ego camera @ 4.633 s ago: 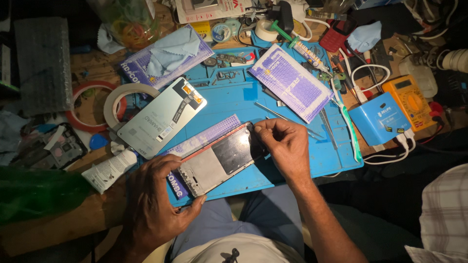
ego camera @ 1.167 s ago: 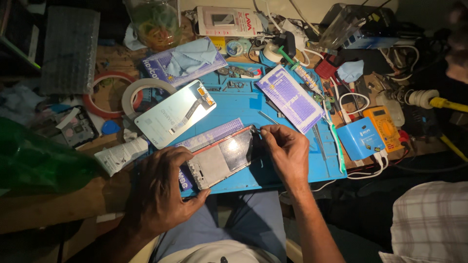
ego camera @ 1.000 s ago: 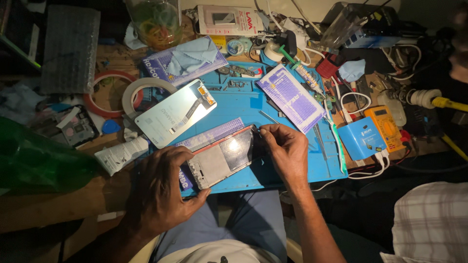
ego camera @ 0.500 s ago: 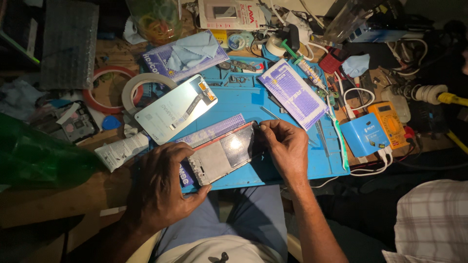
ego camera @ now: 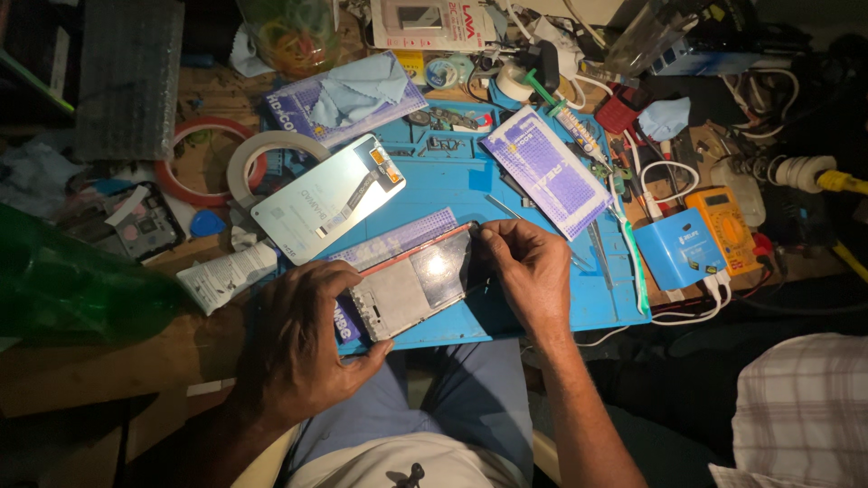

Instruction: The person removes a battery from a smartphone, tests another phone, then reassembles the first phone by placing the battery back and closing the case. They handle a battery, two smartphones, and a screwdriver on a cluttered workbench.

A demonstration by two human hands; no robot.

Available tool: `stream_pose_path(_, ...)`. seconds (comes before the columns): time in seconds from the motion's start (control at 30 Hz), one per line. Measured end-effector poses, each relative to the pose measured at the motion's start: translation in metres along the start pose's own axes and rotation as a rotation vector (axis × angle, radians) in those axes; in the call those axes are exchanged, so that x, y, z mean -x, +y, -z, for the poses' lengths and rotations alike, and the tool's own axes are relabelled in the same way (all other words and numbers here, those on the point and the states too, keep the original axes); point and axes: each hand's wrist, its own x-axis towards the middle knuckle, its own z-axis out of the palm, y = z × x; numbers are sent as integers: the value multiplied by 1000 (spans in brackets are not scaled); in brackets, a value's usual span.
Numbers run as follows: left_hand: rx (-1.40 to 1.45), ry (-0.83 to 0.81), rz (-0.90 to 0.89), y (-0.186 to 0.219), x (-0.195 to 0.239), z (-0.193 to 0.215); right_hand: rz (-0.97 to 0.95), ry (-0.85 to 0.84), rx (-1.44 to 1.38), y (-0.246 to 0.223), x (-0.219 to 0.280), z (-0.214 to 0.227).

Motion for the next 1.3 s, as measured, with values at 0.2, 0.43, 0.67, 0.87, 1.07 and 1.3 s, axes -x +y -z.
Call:
stream_pose_path(0.2, 5, 3, 3, 0, 1, 0, 27, 4, 38, -2, 0, -2)
stream_pose_path(0.43, -12, -6, 14, 0, 1, 0, 92, 40, 174, -11, 0, -8)
stream_pose_path(0.67, 10, 12, 23, 1, 2, 2, 169, 30, 272, -19, -2, -12)
stream_pose_path(0.87, 16, 32, 24, 2, 1, 2, 115, -28, 58, -9, -2, -13)
stream_pose_path(1.07, 44, 39, 18, 4, -1, 4, 8, -74, -189, -17, 15, 3)
stream_pose_path(1.3, 40, 6, 83, 5, 2, 9, 165, -2, -296, -11, 57, 60)
